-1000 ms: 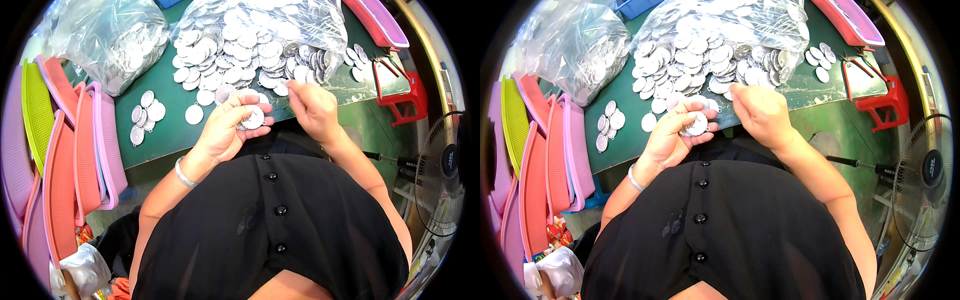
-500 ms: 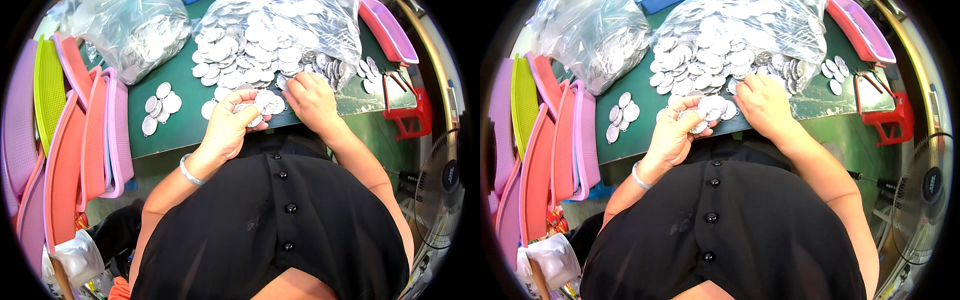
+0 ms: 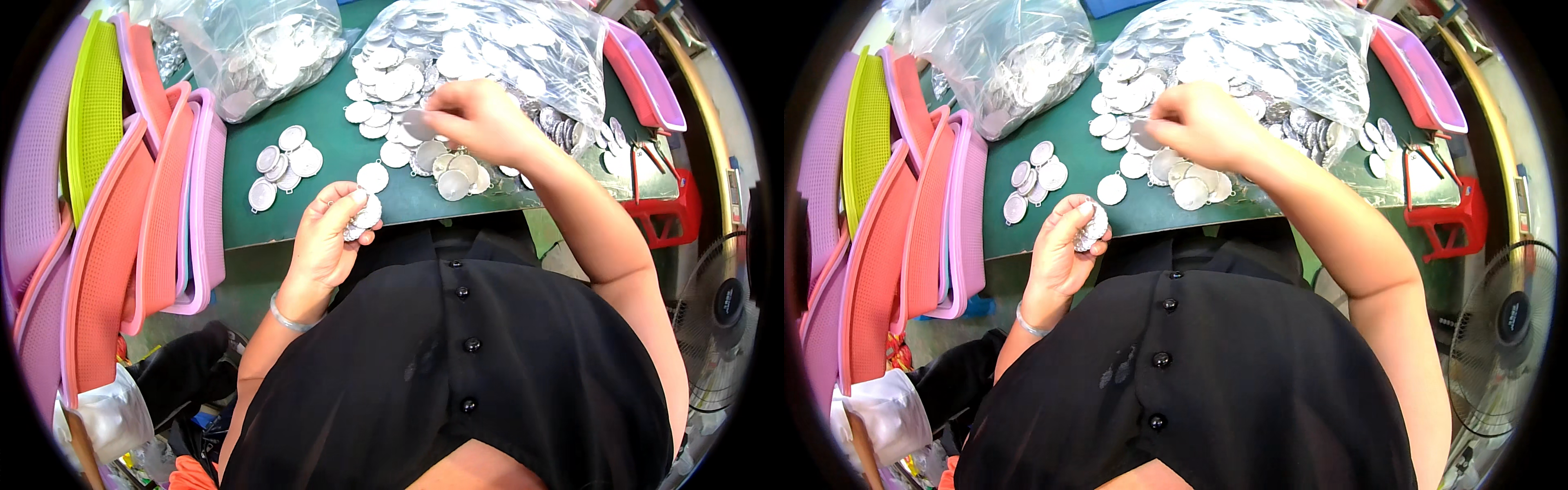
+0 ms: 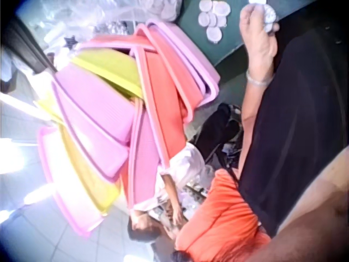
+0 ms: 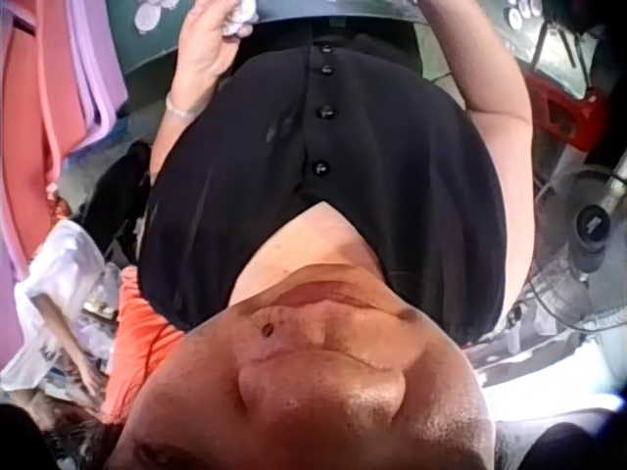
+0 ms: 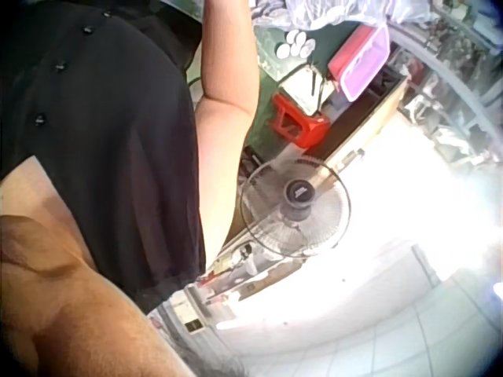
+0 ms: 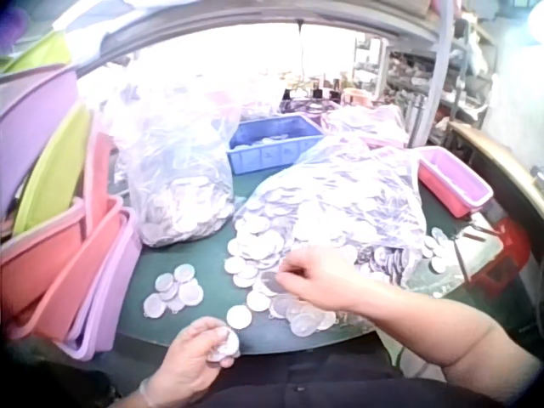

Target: The person sorts small circular metal disks from a large plastic bag by hand. They use a pair of snips to trim small protruding pieces from some disks and then place them into a separate container.

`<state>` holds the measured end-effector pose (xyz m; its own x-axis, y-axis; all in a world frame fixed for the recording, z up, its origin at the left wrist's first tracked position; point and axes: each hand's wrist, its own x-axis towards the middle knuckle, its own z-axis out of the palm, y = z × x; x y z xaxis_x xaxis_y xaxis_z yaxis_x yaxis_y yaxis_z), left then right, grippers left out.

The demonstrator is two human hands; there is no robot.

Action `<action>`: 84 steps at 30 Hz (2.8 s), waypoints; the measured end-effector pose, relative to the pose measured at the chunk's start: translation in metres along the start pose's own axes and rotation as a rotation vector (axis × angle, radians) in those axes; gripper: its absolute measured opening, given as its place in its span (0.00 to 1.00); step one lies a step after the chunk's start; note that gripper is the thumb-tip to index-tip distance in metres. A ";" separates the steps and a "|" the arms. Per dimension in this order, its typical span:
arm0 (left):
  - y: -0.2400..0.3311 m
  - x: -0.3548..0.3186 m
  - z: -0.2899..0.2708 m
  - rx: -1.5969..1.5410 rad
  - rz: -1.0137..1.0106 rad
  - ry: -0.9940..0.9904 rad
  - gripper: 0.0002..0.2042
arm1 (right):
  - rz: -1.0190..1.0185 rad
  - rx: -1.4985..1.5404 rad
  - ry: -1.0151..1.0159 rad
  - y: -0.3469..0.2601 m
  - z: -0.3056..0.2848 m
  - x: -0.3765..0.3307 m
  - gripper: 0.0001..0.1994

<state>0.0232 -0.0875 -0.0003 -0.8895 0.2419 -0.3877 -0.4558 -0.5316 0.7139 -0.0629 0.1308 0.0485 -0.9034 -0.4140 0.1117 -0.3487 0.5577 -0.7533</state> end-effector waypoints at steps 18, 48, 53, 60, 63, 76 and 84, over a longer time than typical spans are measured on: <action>0.004 -0.011 -0.022 0.026 0.042 0.042 0.14 | -0.649 -0.537 -0.310 -0.006 0.045 0.024 0.12; 0.010 -0.002 -0.023 0.068 0.070 0.097 0.15 | -0.793 -0.491 -0.492 0.003 0.058 0.043 0.06; 0.011 -0.003 -0.024 0.085 0.071 0.117 0.15 | -0.793 -0.382 -0.429 0.002 0.057 0.044 0.09; 0.012 -0.002 -0.024 0.136 0.066 0.127 0.16 | -0.707 -0.453 -0.558 -0.006 0.061 0.046 0.11; 0.013 -0.001 -0.024 0.169 0.074 0.129 0.16 | -0.780 -0.454 -0.515 -0.003 0.066 0.047 0.07; 0.014 0.010 -0.003 0.039 0.148 0.135 0.05 | 0.071 0.488 -0.565 -0.013 0.034 0.049 0.11; 0.010 0.014 0.016 0.054 0.132 0.080 0.08 | 0.157 0.593 -0.418 -0.012 0.015 0.027 0.09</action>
<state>0.0054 -0.0765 0.0107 -0.9371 0.1063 -0.3325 -0.3385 -0.5092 0.7913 -0.0790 0.1025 0.0511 -0.7196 -0.6670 -0.1929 0.0767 0.1997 -0.9768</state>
